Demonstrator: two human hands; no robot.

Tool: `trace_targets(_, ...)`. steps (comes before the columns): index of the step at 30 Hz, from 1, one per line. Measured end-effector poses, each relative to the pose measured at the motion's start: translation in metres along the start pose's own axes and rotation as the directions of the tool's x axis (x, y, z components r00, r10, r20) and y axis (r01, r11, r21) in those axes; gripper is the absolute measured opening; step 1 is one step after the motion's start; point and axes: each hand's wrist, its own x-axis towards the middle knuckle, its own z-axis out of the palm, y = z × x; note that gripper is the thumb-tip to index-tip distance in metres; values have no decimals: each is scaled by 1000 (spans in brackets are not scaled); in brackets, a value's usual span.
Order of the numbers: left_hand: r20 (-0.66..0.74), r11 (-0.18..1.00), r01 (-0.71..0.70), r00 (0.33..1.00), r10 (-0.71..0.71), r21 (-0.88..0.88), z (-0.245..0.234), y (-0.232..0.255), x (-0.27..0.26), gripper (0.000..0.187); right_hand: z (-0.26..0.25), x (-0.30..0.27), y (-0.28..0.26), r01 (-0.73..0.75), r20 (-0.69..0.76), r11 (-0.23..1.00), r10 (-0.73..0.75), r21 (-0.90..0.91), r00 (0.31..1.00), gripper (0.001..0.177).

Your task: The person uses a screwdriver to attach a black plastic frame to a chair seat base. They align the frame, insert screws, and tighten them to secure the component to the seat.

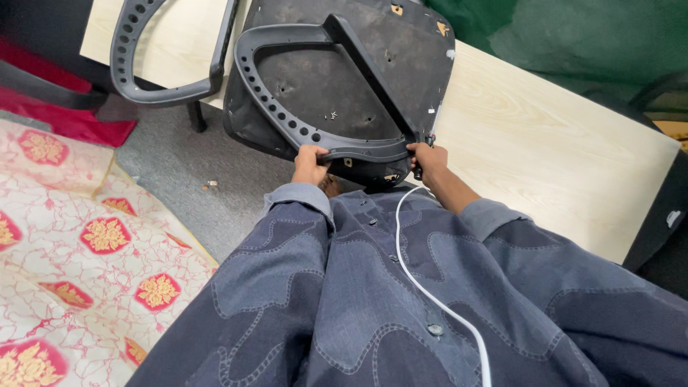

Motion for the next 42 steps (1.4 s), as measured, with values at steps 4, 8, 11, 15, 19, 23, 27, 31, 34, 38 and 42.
trace_targets(4,-1,650,506,789,-615,-567,8,50,-7,26,-8,-1,-5,-7,-18,999,6,-50,1000,7)
trace_targets(8,-351,823,519,744,-569,-233,6,116,-35,42,-14,-21,-27,28,-24,971,-34,-239,999,17)
trace_targets(11,-568,865,418,797,-204,277,17,161,-60,57,-9,-31,-42,135,94,950,-113,-283,989,20)
trace_targets(15,-428,806,233,903,28,544,42,193,-75,41,-5,-35,-49,250,273,906,-158,-343,949,24)
trace_targets(19,-310,785,140,948,70,604,54,193,-60,21,-5,-32,-45,272,436,869,-73,-414,897,21)
trace_targets(23,-278,797,144,960,31,586,49,186,-39,17,-8,-28,-43,241,449,841,2,-484,893,23)
trace_targets(27,-219,800,178,974,-60,573,37,184,-22,17,-8,-19,-42,229,397,809,6,-541,918,23)
trace_targets(31,-175,797,151,983,-59,585,25,184,-3,15,-2,-13,-35,178,322,811,13,-557,947,22)
trace_targets(34,-159,804,172,982,-97,570,18,185,17,13,8,-13,-29,144,263,839,-1,-525,965,21)
trace_targets(38,-108,809,202,979,-171,552,13,188,39,11,20,-15,-19,55,153,873,22,-485,988,21)
trace_targets(42,-148,796,311,950,-275,520,17,196,50,14,32,-15,-6,17,117,942,24,-336,993,20)
